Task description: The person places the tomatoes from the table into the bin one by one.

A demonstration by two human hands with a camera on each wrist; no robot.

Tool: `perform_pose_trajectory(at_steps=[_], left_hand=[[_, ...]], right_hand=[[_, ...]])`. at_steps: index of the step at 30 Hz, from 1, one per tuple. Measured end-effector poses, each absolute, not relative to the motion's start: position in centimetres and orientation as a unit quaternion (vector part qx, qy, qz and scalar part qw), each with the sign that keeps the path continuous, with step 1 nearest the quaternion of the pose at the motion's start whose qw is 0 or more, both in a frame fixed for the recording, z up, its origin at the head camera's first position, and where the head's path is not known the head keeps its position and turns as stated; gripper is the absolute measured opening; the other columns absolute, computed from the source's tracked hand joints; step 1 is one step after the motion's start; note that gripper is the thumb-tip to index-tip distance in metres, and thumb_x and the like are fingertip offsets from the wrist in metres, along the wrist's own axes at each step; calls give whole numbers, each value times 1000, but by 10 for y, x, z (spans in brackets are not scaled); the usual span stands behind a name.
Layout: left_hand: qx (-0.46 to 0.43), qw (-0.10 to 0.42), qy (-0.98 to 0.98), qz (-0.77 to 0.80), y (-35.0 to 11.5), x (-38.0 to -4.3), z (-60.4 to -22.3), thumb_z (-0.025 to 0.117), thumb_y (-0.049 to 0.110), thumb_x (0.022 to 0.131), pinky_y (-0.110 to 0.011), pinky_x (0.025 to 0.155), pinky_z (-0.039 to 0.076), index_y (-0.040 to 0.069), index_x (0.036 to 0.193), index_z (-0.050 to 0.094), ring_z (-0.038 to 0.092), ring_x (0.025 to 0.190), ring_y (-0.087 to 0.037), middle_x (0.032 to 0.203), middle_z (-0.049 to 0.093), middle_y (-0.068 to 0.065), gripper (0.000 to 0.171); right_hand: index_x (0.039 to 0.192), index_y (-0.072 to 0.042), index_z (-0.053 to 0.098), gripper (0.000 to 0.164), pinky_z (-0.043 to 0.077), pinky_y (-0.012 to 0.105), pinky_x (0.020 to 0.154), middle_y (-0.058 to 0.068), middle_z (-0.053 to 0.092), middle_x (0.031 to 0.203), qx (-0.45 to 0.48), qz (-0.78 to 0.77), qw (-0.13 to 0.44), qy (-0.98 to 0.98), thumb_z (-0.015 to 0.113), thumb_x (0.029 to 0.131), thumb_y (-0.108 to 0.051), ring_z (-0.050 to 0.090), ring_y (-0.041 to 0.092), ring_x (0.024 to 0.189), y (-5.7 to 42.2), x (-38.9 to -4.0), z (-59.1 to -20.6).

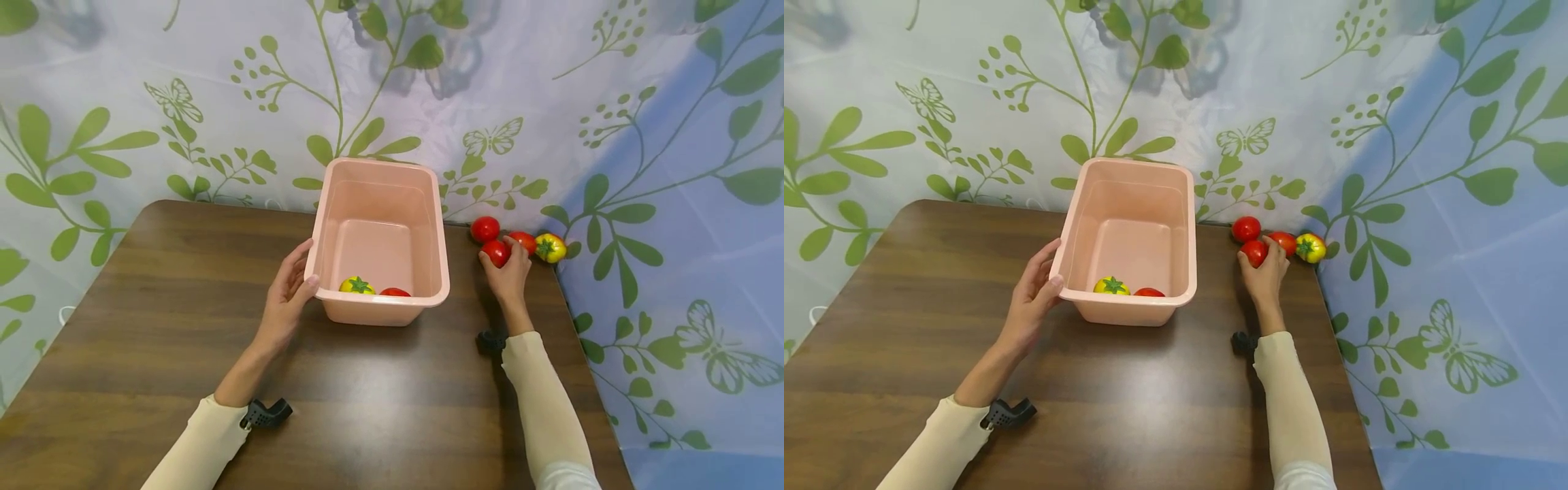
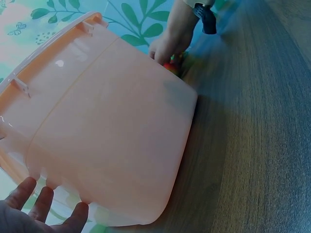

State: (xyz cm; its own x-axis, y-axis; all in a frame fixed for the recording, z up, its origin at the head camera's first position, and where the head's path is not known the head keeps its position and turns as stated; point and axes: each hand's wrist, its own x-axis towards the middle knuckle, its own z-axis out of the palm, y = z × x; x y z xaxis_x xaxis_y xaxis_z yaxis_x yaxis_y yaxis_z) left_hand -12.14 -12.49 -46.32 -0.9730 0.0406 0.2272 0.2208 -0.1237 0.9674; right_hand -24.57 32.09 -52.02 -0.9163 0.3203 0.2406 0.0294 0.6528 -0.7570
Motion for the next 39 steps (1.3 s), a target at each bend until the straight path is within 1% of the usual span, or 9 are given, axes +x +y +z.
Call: perform_pose_trajectory(at_steps=[4,7,14,20,24,28,34,37,39], left_hand=[[-94,56,-664,-740,-125,-118,-463,58,7,108,-19,110,53,24,167,41,49,149,-37,165,48,-13,63],[-93,54,-666,-738,-124,-117,-461,59,8,108,-18,111,52,26,167,41,48,150,-38,165,49,-10,63],[-95,56,-663,-740,-123,-120,-461,58,7,108,-18,110,52,25,167,40,47,150,-43,165,48,-13,64],[-95,54,-664,-740,-122,-121,-461,58,7,109,-18,110,52,25,167,40,48,150,-39,165,48,-12,64],[-95,51,-664,-740,-121,-119,-461,58,9,109,-20,110,53,26,167,40,48,149,-41,164,49,-12,63],[-97,52,-664,-740,-121,-120,-461,58,8,109,-20,111,52,25,167,40,49,148,-35,165,48,-13,63],[-98,57,-661,-741,-122,-121,-461,57,7,109,-17,111,51,22,167,40,49,148,-35,164,48,-17,62],[-97,57,-660,-743,-123,-121,-460,58,7,109,-18,110,52,23,167,40,50,147,-35,163,49,-17,63],[-97,58,-661,-742,-124,-121,-459,58,7,109,-18,109,53,23,167,40,51,146,-34,162,49,-17,63]], right_hand=[[156,-6,45,70,34,66,124,26,44,158,-110,416,152,-890,75,97,-28,39,48,146,322,-241,-528],[158,-6,44,72,34,65,127,26,44,158,-113,423,149,-887,76,97,-27,43,46,147,323,-241,-530],[158,-7,44,72,34,64,128,26,44,157,-116,426,144,-885,77,97,-28,44,45,148,326,-243,-529],[157,-5,44,72,34,63,129,28,44,157,-114,428,143,-885,77,97,-27,44,46,148,327,-243,-528],[157,-6,44,72,33,64,128,27,44,157,-113,432,142,-884,77,97,-26,44,46,148,327,-240,-525],[158,-7,44,73,33,64,128,26,43,158,-111,438,142,-881,78,97,-28,44,45,149,327,-237,-517],[156,-9,47,73,36,64,127,23,47,157,-104,459,165,-867,80,95,-29,46,42,147,325,-226,-505],[154,-9,50,71,40,60,124,22,50,154,-97,469,185,-858,82,94,-28,50,39,144,323,-218,-501],[154,-11,51,70,46,54,119,20,52,153,-94,476,194,-853,83,93,-27,53,35,140,322,-212,-497]])
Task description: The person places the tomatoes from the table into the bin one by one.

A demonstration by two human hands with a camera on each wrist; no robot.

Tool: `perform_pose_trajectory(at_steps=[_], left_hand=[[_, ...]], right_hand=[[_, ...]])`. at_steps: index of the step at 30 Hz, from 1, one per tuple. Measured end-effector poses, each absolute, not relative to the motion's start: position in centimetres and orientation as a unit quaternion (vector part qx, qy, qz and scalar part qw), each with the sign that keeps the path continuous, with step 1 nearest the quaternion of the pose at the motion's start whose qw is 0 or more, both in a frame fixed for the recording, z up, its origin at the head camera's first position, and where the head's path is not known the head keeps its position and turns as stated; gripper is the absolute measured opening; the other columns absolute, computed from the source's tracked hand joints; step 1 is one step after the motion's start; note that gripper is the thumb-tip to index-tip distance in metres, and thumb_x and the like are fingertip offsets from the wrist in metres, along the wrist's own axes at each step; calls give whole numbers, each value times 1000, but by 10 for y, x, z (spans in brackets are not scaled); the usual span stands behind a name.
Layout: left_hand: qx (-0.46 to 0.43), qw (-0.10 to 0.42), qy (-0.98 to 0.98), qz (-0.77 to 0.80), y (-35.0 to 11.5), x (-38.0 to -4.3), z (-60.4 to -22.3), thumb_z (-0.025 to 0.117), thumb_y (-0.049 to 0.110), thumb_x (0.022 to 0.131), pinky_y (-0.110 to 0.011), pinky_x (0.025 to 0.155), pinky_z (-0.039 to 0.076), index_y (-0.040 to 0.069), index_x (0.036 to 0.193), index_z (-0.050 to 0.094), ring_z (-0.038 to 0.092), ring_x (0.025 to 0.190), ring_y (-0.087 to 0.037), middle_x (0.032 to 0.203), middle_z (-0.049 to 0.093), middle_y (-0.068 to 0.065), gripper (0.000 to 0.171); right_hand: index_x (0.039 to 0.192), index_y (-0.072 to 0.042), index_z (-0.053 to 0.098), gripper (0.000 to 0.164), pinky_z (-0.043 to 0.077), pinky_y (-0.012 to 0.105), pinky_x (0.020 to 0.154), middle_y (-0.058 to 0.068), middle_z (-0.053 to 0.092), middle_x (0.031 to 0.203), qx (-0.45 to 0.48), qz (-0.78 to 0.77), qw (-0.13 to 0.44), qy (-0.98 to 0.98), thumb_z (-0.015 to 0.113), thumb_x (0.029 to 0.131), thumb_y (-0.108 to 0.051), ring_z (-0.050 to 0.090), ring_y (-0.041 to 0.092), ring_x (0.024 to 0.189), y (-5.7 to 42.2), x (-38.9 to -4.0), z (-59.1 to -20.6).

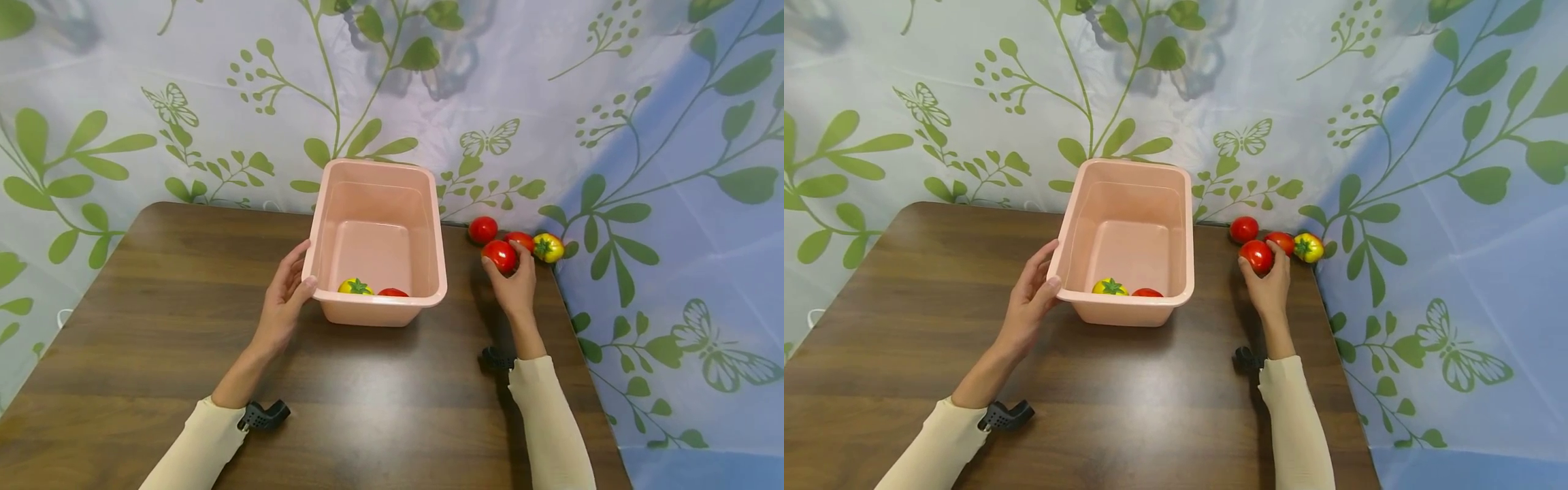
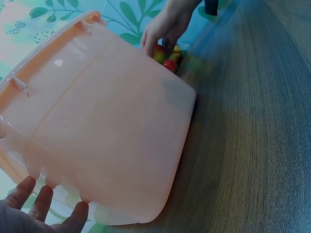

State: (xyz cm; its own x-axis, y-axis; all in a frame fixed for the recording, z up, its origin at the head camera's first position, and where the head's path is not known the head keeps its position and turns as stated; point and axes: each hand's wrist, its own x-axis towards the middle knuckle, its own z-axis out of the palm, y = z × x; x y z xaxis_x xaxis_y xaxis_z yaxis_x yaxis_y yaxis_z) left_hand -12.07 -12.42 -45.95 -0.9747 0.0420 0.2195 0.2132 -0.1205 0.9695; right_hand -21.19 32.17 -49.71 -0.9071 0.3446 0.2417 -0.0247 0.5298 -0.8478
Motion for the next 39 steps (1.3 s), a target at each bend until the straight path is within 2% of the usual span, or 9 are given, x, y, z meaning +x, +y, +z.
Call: perform_pose_trajectory(at_steps=[2,5,8,11,15,22,30,34,39], left_hand=[[-96,58,-660,-743,-125,-120,-460,58,7,109,-19,109,53,23,167,40,51,146,-36,162,49,-19,63],[-97,59,-660,-743,-125,-120,-459,58,7,109,-18,109,53,23,167,39,50,146,-40,162,49,-21,63],[-98,62,-659,-743,-126,-120,-458,57,7,109,-18,110,52,23,167,39,48,147,-42,162,48,-20,63],[-96,65,-662,-741,-126,-120,-457,57,7,109,-17,110,52,23,167,39,49,147,-40,162,49,-18,63],[-94,69,-664,-738,-126,-120,-457,56,7,110,-17,110,51,22,167,40,51,146,-34,162,49,-18,62],[-93,61,-666,-738,-126,-118,-458,56,8,110,-17,109,52,24,167,39,48,148,-41,164,48,-17,62],[-96,60,-665,-738,-124,-117,-457,57,8,110,-16,110,52,24,167,39,48,149,-40,165,48,-15,62],[-97,57,-664,-739,-124,-117,-457,57,9,110,-17,109,52,25,168,39,48,148,-42,165,48,-17,62],[-97,54,-660,-743,-122,-117,-459,56,9,110,-22,108,56,26,167,39,49,147,-43,164,48,-18,62]], right_hand=[[154,-13,52,70,51,42,112,17,53,152,-93,485,198,-847,83,94,-28,55,29,134,319,-205,-491],[155,-15,52,70,51,24,100,12,54,151,-84,503,200,-837,84,93,-27,55,22,129,316,-196,-481],[155,-18,53,69,48,15,93,9,55,151,-72,514,202,-831,84,93,-26,53,18,126,313,-188,-471],[154,-20,54,68,47,13,91,7,56,150,-62,511,207,-832,84,93,-25,53,16,125,312,-183,-464],[154,-18,54,69,48,13,90,6,57,150,-51,505,211,-835,84,93,-24,54,15,125,309,-181,-459],[152,-15,56,67,48,12,89,9,58,149,-43,508,228,-830,85,91,-18,53,14,124,305,-178,-455],[151,-2,54,65,50,13,94,20,56,150,-26,524,230,-820,80,93,-11,55,17,122,281,-161,-421],[151,-4,55,64,51,12,92,19,57,149,-6,531,235,-814,81,93,-11,57,14,119,271,-162,-414],[151,-10,56,68,51,14,94,9,60,148,45,536,240,-808,84,90,-11,57,11,120,260,-168,-414]])
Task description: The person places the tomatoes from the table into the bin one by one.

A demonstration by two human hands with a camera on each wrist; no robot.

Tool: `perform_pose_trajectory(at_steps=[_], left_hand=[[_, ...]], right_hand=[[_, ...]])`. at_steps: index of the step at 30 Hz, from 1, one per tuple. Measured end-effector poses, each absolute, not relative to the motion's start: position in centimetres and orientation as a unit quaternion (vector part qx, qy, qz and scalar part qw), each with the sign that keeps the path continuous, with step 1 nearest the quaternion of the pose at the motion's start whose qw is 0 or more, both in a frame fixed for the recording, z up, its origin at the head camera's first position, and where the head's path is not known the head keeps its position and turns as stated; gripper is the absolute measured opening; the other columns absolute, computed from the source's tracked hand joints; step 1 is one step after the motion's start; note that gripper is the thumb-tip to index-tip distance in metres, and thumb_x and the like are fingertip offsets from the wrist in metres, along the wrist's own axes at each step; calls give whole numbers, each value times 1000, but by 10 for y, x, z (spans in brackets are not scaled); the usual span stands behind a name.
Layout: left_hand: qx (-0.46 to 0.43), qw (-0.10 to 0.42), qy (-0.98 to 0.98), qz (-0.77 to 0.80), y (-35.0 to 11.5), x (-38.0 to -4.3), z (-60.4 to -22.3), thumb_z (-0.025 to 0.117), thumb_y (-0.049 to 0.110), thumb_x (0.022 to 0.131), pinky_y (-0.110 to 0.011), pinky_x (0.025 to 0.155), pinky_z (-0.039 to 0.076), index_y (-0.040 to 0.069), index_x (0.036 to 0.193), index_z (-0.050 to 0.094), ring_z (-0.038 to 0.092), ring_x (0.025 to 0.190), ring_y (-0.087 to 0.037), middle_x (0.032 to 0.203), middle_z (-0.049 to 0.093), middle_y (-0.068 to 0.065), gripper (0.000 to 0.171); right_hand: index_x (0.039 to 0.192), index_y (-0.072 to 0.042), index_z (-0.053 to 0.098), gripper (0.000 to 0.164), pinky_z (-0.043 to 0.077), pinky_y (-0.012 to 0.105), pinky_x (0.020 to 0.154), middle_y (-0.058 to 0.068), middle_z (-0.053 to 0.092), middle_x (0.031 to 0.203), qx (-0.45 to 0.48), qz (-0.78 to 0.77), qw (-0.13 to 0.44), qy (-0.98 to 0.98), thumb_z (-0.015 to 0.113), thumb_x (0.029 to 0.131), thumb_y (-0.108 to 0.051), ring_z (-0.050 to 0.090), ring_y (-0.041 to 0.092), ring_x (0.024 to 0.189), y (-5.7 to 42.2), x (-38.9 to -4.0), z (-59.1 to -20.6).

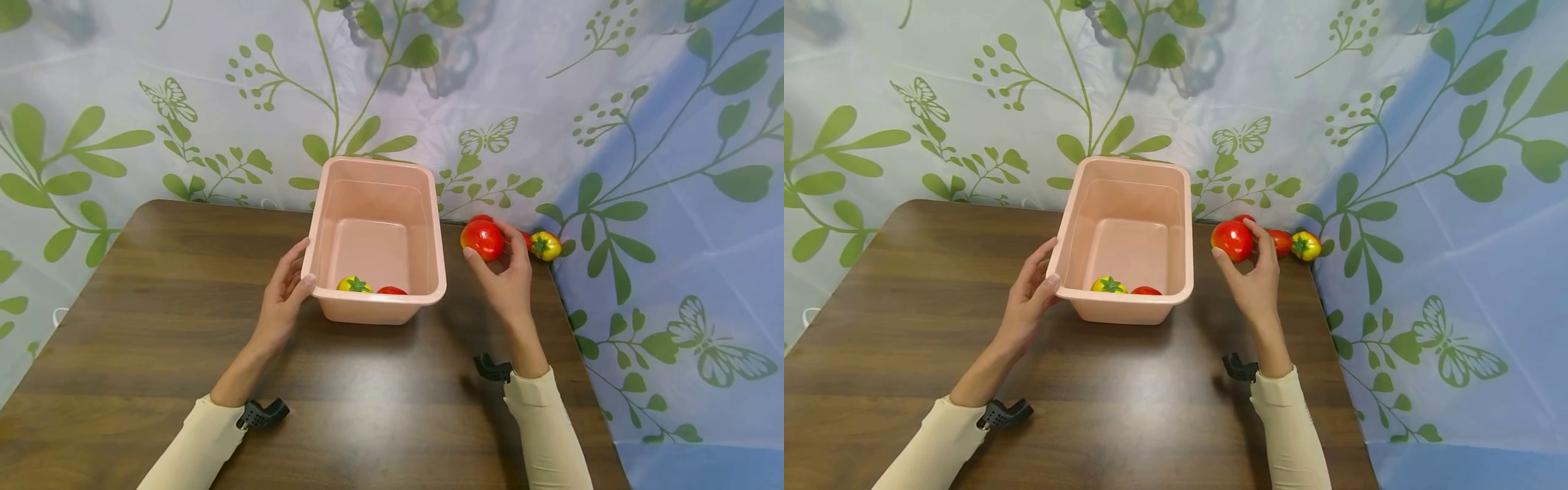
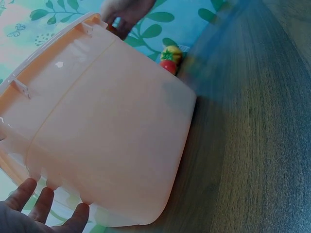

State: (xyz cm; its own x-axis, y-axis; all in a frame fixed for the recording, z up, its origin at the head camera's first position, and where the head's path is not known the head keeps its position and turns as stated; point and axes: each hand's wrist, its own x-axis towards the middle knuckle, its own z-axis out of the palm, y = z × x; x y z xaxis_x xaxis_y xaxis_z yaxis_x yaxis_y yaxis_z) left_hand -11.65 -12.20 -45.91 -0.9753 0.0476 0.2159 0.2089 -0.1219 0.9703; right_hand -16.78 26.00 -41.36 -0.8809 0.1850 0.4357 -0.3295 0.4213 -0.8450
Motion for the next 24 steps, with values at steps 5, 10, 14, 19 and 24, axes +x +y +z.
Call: perform_pose_trajectory(at_steps=[5,10,14,19,24], left_hand=[[-99,51,-654,-748,-121,-118,-459,56,9,110,-23,107,57,25,168,39,48,147,-45,164,47,-20,62],[-99,51,-649,-752,-121,-118,-459,56,8,110,-20,104,57,25,168,39,53,144,-33,163,47,-22,63],[-97,51,-652,-750,-121,-118,-460,56,9,110,-19,104,57,25,168,38,56,141,-23,163,46,-24,62],[-93,48,-657,-747,-121,-117,-459,56,10,111,-19,104,56,26,168,38,49,147,-44,164,47,-20,62],[-92,52,-659,-745,-123,-118,-460,56,10,111,-20,106,56,26,167,39,46,148,-48,164,48,-19,61]], right_hand=[[151,-17,58,71,53,16,103,5,62,145,114,514,251,-812,88,87,-13,59,14,126,237,-164,-402],[151,-13,57,72,54,17,107,6,62,144,163,507,239,-812,88,86,-11,60,16,127,211,-157,-390],[152,-17,56,73,54,17,106,1,61,147,177,505,218,-816,88,87,-16,61,15,127,200,-158,-395],[152,-15,55,73,56,27,106,10,59,148,186,504,212,-816,89,87,-17,64,22,128,194,-158,-398],[151,-10,57,73,58,43,106,15,59,147,193,526,228,-796,87,85,-2,66,36,127,197,-157,-401]])
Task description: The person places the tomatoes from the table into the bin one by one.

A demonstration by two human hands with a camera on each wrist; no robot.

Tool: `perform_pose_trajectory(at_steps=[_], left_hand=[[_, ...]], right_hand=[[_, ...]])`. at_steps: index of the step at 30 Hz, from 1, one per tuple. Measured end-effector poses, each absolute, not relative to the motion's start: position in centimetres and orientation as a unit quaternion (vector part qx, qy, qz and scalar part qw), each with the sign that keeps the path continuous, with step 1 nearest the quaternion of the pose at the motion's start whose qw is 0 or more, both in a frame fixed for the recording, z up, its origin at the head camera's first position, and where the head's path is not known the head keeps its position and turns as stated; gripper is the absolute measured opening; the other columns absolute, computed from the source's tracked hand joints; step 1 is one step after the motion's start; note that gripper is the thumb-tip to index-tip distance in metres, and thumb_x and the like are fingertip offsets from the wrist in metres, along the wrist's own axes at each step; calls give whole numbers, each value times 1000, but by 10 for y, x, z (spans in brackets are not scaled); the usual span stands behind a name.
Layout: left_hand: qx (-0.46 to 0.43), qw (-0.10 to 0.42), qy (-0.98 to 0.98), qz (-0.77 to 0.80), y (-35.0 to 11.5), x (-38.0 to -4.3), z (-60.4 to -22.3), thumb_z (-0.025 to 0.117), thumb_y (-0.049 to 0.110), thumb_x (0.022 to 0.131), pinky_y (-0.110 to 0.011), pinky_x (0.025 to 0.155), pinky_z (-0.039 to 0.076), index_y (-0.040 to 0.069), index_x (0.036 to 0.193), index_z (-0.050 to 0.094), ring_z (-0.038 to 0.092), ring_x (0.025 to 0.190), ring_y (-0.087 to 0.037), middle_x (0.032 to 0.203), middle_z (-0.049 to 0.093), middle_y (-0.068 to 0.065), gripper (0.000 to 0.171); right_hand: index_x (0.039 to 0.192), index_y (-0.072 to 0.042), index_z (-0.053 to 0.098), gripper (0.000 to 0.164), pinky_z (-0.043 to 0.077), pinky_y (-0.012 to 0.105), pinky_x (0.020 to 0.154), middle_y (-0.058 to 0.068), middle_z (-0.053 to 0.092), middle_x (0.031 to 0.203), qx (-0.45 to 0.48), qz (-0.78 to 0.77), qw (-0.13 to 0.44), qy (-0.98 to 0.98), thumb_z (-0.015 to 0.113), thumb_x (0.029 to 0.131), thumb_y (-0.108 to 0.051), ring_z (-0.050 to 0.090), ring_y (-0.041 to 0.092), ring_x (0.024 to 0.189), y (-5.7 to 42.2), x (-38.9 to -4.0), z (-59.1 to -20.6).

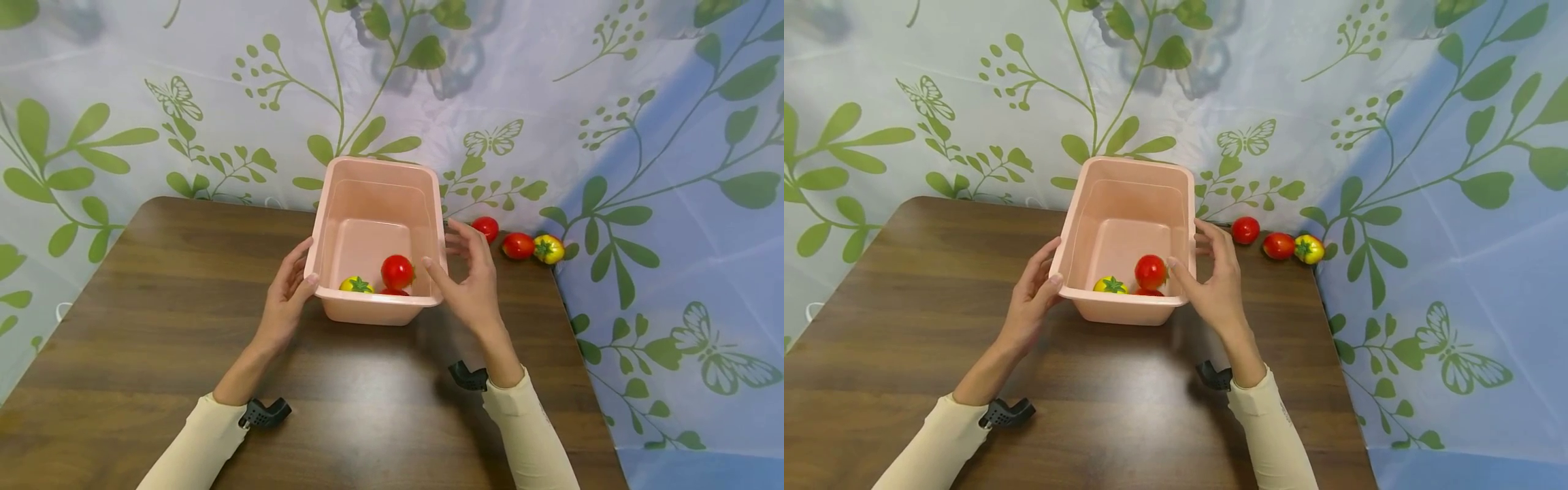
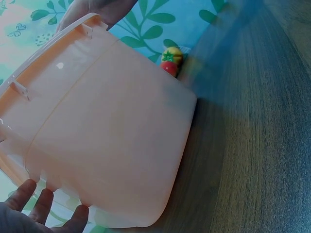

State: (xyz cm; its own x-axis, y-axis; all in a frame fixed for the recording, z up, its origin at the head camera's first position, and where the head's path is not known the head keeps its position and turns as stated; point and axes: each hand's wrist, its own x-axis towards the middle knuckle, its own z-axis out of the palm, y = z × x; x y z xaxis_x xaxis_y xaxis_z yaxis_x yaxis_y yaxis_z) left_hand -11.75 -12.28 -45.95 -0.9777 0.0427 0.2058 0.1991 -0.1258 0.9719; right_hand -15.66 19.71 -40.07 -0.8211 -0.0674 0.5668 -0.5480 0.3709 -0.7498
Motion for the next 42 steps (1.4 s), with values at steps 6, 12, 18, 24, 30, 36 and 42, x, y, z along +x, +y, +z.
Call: perform_pose_trajectory(at_steps=[6,12,18,24,30,36,42], left_hand=[[-89,49,-657,-747,-122,-120,-460,56,10,111,-20,106,56,25,168,39,48,146,-45,163,48,-19,61],[-85,46,-658,-747,-122,-120,-459,56,10,111,-22,107,57,26,167,40,46,148,-47,163,48,-15,61],[-81,45,-667,-739,-122,-120,-459,56,12,111,-20,107,55,29,167,40,47,149,-43,164,48,-13,60],[-84,45,-669,-737,-123,-120,-459,54,11,112,-20,107,55,27,167,40,52,146,-30,164,47,-15,60],[-85,45,-670,-736,-123,-120,-459,55,12,112,-21,108,55,28,167,40,54,143,-23,163,48,-16,60],[-85,44,-671,-735,-123,-121,-459,55,14,112,-23,108,56,29,167,39,47,149,-46,165,47,-13,60],[-81,37,-681,-727,-124,-120,-460,55,17,112,-26,110,55,32,168,38,45,152,-47,167,45,-11,60]], right_hand=[[150,-13,58,71,58,35,106,8,60,146,179,539,235,-789,85,87,2,64,26,129,205,-156,-401],[150,-16,59,68,57,34,107,5,59,148,178,541,227,-790,85,89,-3,64,21,129,208,-155,-401],[150,-16,58,67,58,32,106,5,59,148,176,541,225,-791,84,90,-3,64,23,128,209,-155,-403],[150,-12,59,65,57,32,106,7,60,146,173,550,225,-785,83,91,-4,64,25,128,213,-157,-406],[149,-9,59,63,57,32,106,7,60,145,157,559,225,-782,83,91,-4,64,22,126,221,-163,-411],[147,-3,58,57,57,27,103,15,59,148,121,582,230,-771,78,94,-4,65,25,127,238,-181,-423],[146,-6,60,56,57,41,103,20,61,143,75,530,233,-812,81,95,-14,62,45,127,266,-213,-450]])
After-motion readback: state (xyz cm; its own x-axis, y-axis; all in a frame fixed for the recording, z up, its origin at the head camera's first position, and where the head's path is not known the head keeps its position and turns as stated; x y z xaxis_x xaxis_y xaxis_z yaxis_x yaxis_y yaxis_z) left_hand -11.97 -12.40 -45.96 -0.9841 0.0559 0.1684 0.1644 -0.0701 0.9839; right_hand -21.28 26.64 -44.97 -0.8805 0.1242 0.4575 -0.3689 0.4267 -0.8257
